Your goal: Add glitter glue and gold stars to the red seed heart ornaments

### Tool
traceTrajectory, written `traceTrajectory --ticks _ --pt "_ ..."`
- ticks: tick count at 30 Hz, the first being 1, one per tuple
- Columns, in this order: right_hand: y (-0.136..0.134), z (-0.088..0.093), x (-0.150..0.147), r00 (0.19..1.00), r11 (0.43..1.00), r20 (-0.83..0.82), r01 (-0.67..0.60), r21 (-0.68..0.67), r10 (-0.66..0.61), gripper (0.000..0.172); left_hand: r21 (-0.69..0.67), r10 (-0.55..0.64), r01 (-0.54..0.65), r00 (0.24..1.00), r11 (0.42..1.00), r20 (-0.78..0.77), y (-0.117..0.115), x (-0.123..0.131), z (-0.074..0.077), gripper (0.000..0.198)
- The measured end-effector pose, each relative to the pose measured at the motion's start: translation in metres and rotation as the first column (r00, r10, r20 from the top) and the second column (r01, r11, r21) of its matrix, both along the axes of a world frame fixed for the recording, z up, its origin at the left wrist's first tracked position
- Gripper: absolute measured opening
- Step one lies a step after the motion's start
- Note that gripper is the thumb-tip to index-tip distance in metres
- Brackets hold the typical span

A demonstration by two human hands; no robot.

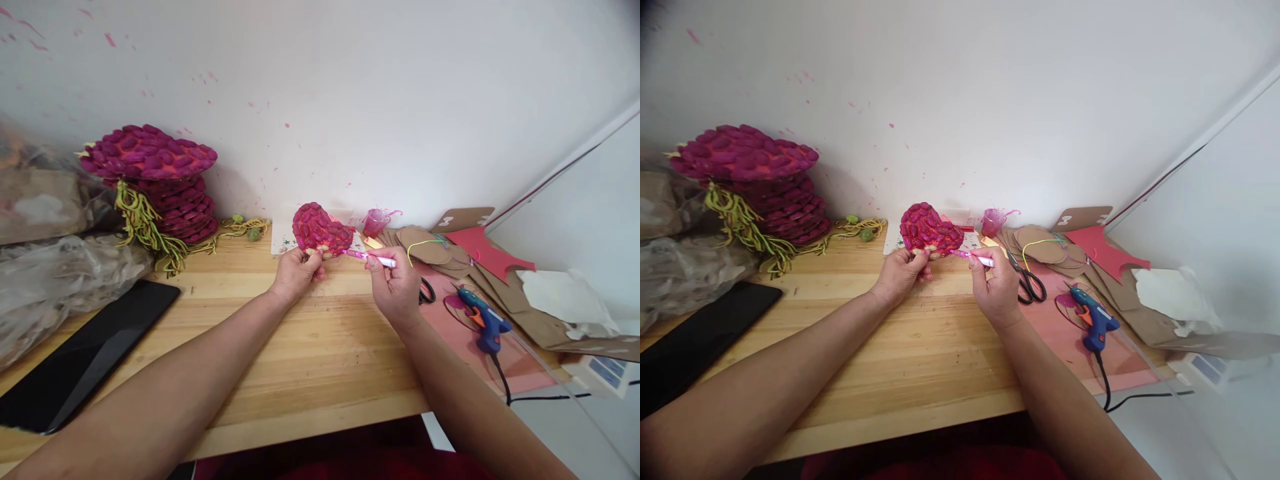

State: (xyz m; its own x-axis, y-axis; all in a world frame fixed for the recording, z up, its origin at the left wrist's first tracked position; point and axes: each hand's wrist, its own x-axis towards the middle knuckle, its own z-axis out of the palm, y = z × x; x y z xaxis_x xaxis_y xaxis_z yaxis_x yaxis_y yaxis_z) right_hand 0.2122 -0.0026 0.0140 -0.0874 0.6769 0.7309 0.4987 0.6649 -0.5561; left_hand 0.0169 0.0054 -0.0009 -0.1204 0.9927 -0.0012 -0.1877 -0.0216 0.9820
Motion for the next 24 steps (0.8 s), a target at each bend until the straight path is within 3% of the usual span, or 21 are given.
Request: traceTrajectory --ticks 6,9,15,24 --pt "0.0003 0.001 0.0012 1.0 1.0 0.01 -0.011 -0.005 0.011 0.011 -0.021 0.003 -0.002 0.999 1.0 0.037 0.0001 -0.0005 0.0001 0.026" --pt "0.0021 0.0012 0.0028 1.0 1.0 -0.027 0.008 -0.013 -0.008 0.011 -0.027 0.005 -0.004 0.999 1.0 0.054 0.0001 -0.0009 0.0 0.028" --pt "0.0028 0.001 0.0011 0.987 0.995 -0.148 -0.077 -0.065 0.066 0.013 -0.019 0.0 0.001 0.998 1.0 0.07 0.0011 -0.0023 -0.001 0.035" --pt "0.0063 -0.0005 0.003 0.979 0.995 -0.199 -0.057 -0.077 0.041 0.016 -0.013 -0.011 0.012 0.997 1.0 0.073 0.0009 -0.0028 0.0003 0.036"
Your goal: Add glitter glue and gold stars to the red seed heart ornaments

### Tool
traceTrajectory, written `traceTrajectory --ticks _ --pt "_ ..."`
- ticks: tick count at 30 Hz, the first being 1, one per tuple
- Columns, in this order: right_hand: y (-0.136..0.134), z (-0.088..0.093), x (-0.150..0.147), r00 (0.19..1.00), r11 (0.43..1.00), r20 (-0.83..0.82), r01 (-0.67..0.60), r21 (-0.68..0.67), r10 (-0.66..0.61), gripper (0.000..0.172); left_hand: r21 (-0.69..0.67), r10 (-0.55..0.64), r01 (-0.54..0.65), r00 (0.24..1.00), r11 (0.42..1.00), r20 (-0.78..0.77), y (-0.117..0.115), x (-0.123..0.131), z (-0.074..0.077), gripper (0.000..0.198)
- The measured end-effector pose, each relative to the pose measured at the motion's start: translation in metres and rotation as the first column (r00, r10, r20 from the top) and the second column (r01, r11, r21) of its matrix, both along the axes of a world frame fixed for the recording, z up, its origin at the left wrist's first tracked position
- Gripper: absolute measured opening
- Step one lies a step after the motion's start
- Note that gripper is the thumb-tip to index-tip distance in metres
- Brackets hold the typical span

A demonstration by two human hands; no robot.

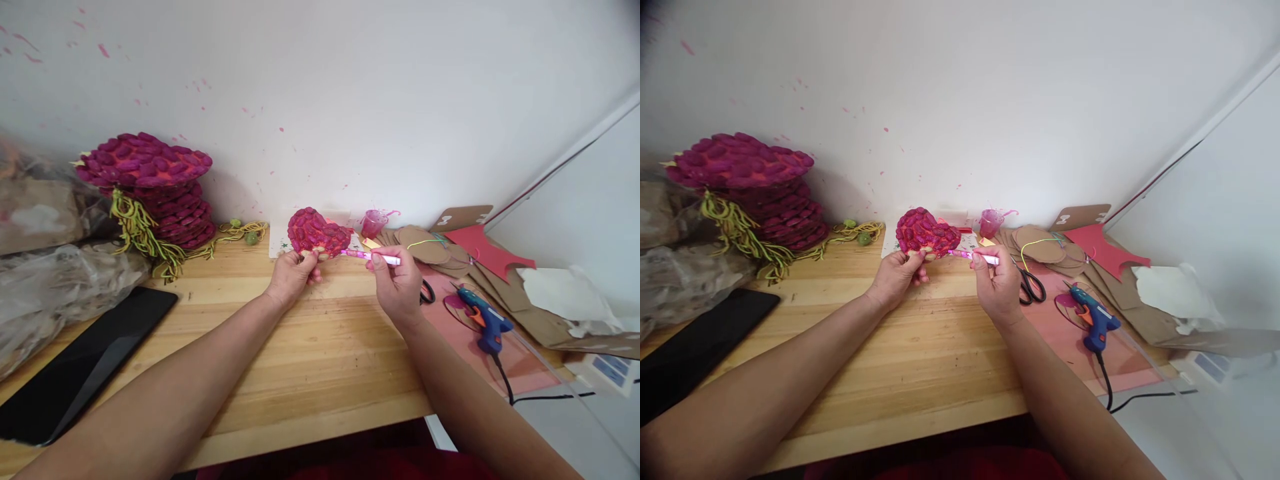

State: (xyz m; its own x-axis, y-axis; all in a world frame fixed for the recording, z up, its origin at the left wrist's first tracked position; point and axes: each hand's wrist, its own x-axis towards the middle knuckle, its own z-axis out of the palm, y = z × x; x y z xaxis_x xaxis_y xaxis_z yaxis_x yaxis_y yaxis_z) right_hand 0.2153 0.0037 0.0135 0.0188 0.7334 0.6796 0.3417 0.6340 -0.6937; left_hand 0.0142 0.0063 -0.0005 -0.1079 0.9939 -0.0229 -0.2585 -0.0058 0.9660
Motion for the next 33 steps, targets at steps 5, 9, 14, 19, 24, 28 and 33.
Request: traceTrajectory --ticks 5,9,14,19,24,28,33 --pt "-0.0007 0.0016 -0.0006 1.0 1.0 0.021 0.015 0.007 -0.016 0.016 0.001 0.004 -0.004 1.0 1.0 0.001 -0.0006 0.0001 0.0009 0.037" --pt "-0.0008 0.0004 0.0006 1.0 1.0 0.005 -0.001 0.013 0.001 0.015 -0.001 -0.007 0.007 1.0 1.0 0.0 -0.0011 0.0002 0.0007 0.037" --pt "-0.0003 -0.0002 0.0008 1.0 1.0 0.022 -0.018 -0.005 0.018 0.015 -0.011 -0.003 0.003 1.0 1.0 0.025 -0.0009 0.0 0.0014 0.037" --pt "0.0018 0.0022 0.0007 0.997 1.0 -0.073 -0.021 -0.016 0.02 0.016 -0.037 -0.029 0.033 0.996 0.999 0.088 -0.0018 -0.0015 0.005 0.039" --pt "-0.0009 0.0023 -0.0007 0.998 0.999 -0.06 -0.03 -0.022 0.029 0.017 -0.054 -0.02 0.027 0.991 0.998 0.133 -0.002 -0.0032 0.0067 0.04" --pt "-0.0025 0.0005 -0.0017 0.998 0.998 -0.031 -0.053 -0.023 0.052 0.017 -0.066 -0.021 0.03 0.991 0.997 0.135 -0.0013 -0.004 0.0064 0.041" --pt "-0.0025 0.0018 -0.0022 0.996 0.999 -0.084 -0.045 -0.014 0.043 0.018 -0.059 -0.032 0.04 0.989 0.997 0.143 -0.0001 -0.0047 0.0048 0.042"
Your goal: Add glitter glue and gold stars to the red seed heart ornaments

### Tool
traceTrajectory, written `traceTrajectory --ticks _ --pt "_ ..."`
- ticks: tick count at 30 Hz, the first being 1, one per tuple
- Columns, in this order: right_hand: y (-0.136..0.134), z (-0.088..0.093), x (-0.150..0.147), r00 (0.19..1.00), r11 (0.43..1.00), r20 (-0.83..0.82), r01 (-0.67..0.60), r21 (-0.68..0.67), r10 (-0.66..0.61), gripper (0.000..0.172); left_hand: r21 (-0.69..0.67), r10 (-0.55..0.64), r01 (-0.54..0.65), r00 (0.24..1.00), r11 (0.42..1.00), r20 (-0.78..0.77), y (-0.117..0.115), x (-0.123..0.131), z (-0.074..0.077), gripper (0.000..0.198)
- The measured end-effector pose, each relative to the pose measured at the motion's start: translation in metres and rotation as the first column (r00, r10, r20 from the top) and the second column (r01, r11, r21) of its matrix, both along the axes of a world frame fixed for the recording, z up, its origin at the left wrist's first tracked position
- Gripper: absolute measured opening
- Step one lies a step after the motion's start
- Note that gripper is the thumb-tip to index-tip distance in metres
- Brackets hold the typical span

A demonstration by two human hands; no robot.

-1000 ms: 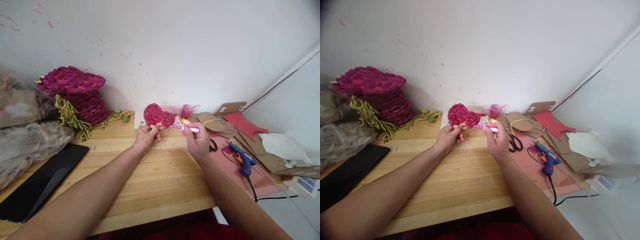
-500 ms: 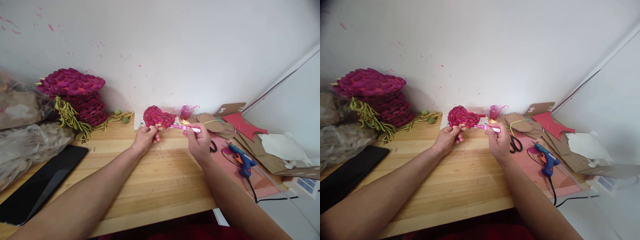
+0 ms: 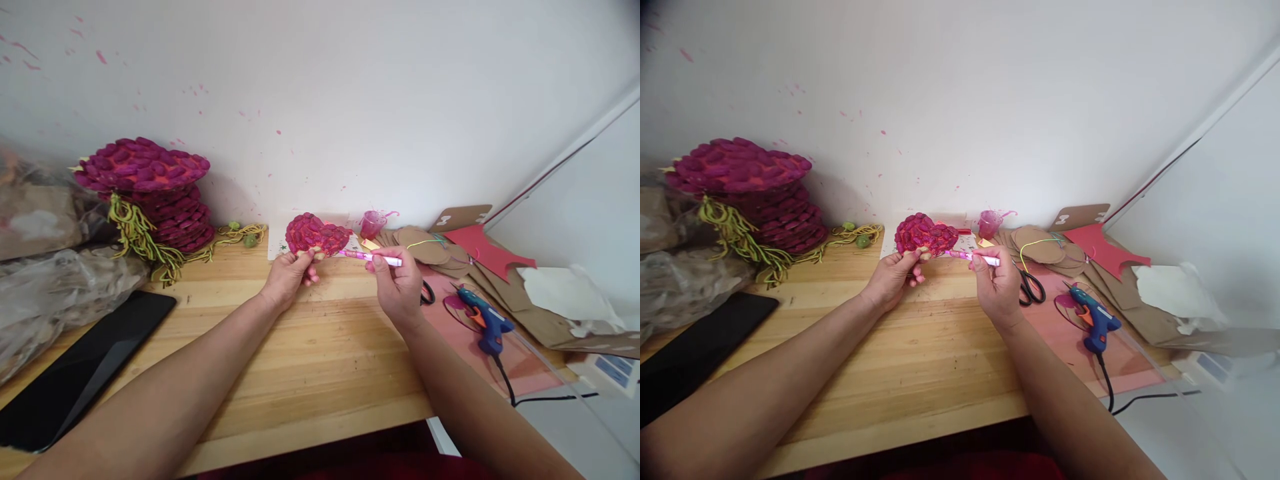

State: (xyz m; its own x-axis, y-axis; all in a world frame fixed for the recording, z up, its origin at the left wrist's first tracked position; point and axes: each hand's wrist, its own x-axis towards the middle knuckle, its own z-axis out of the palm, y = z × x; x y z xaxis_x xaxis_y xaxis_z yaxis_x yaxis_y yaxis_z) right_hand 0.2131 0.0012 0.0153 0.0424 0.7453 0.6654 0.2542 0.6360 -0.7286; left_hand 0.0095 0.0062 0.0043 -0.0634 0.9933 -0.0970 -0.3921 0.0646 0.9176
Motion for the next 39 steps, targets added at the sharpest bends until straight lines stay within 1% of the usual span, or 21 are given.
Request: traceTrajectory --ticks 6,9,14,16,20,25,29,39 --pt "0.0018 0.0011 0.0017 1.0 1.0 0.022 -0.014 -0.005 0.014 0.017 -0.007 -0.005 0.005 1.0 1.0 0.016 0.0 -0.0001 0.0007 0.04" --pt "0.0033 -0.0001 0.0031 1.0 1.0 -0.006 0.012 -0.005 -0.012 0.017 -0.009 -0.004 0.004 1.0 1.0 0.023 -0.0006 0.0 0.0018 0.039" --pt "0.002 0.0001 0.0015 1.0 1.0 -0.01 -0.021 0.004 0.021 0.015 -0.008 -0.008 0.009 1.0 1.0 0.021 -0.0011 0.0003 0.002 0.039" --pt "0.0022 0.0004 0.0014 1.0 1.0 -0.003 -0.018 0.003 0.018 0.015 -0.013 -0.009 0.009 1.0 1.0 0.018 -0.0011 0.0002 0.0017 0.04" --pt "0.0035 0.0002 0.0029 0.999 1.0 -0.047 0.0 0.011 0.0 0.016 0.001 -0.022 0.022 1.0 1.0 0.015 -0.001 -0.0003 0.0016 0.043" --pt "0.0033 -0.0009 0.0029 0.999 0.999 -0.036 -0.037 0.002 0.037 0.013 0.003 -0.022 0.022 1.0 1.0 0.014 -0.0006 -0.0013 0.0022 0.044" --pt "0.0046 -0.0012 0.0029 0.998 1.0 -0.068 -0.013 0.008 0.014 0.013 0.004 -0.023 0.023 1.0 1.0 0.011 -0.0007 -0.0015 0.0023 0.043" --pt "0.0068 -0.0038 0.003 0.998 1.0 -0.062 -0.021 -0.012 0.02 0.013 -0.009 -0.024 0.024 1.0 1.0 0.02 -0.0006 -0.001 0.0024 0.044"
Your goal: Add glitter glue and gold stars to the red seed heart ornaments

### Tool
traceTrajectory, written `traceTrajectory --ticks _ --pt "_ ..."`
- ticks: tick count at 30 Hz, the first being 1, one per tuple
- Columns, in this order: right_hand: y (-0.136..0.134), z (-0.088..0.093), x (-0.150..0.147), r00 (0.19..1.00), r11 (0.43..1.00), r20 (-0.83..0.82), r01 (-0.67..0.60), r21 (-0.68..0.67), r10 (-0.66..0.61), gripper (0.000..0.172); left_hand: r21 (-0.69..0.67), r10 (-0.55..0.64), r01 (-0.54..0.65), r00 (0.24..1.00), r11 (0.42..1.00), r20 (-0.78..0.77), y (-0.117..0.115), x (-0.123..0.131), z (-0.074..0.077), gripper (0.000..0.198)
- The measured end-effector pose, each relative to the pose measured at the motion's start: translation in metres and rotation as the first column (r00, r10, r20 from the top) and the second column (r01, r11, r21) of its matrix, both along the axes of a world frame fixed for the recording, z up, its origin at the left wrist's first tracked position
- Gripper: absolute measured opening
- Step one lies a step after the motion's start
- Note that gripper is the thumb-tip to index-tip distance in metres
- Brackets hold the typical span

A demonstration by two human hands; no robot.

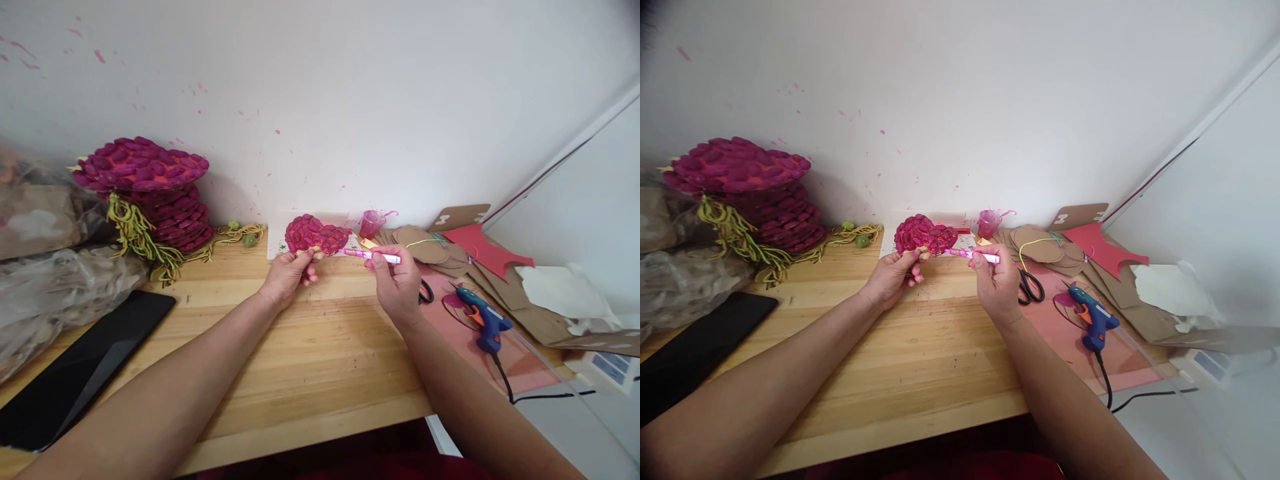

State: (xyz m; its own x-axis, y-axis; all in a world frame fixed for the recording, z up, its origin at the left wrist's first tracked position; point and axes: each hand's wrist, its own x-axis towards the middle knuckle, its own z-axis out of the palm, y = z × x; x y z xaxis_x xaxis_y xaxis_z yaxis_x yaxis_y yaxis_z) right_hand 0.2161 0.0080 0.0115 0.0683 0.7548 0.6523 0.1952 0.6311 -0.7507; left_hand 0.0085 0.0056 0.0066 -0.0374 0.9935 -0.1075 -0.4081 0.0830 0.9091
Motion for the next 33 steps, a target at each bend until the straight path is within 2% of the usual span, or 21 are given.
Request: traceTrajectory --ticks 14,27,33 --pt "0.0014 0.0006 0.0001 0.999 0.999 -0.036 0.001 -0.039 -0.002 0.016 0.017 -0.005 0.005 1.0 1.0 -0.004 -0.0002 0.0003 -0.0004 0.046" --pt "-0.0057 0.0035 -0.002 0.996 0.998 0.078 0.029 0.05 -0.033 0.015 0.015 0.015 -0.015 1.0 1.0 -0.021 -0.0008 0.0009 -0.0002 0.043" --pt "-0.0043 0.0023 -0.0013 0.998 1.0 0.067 0.014 0.024 -0.016 0.015 0.007 0.005 -0.005 1.0 1.0 -0.029 -0.0009 0.0 -0.0005 0.042"
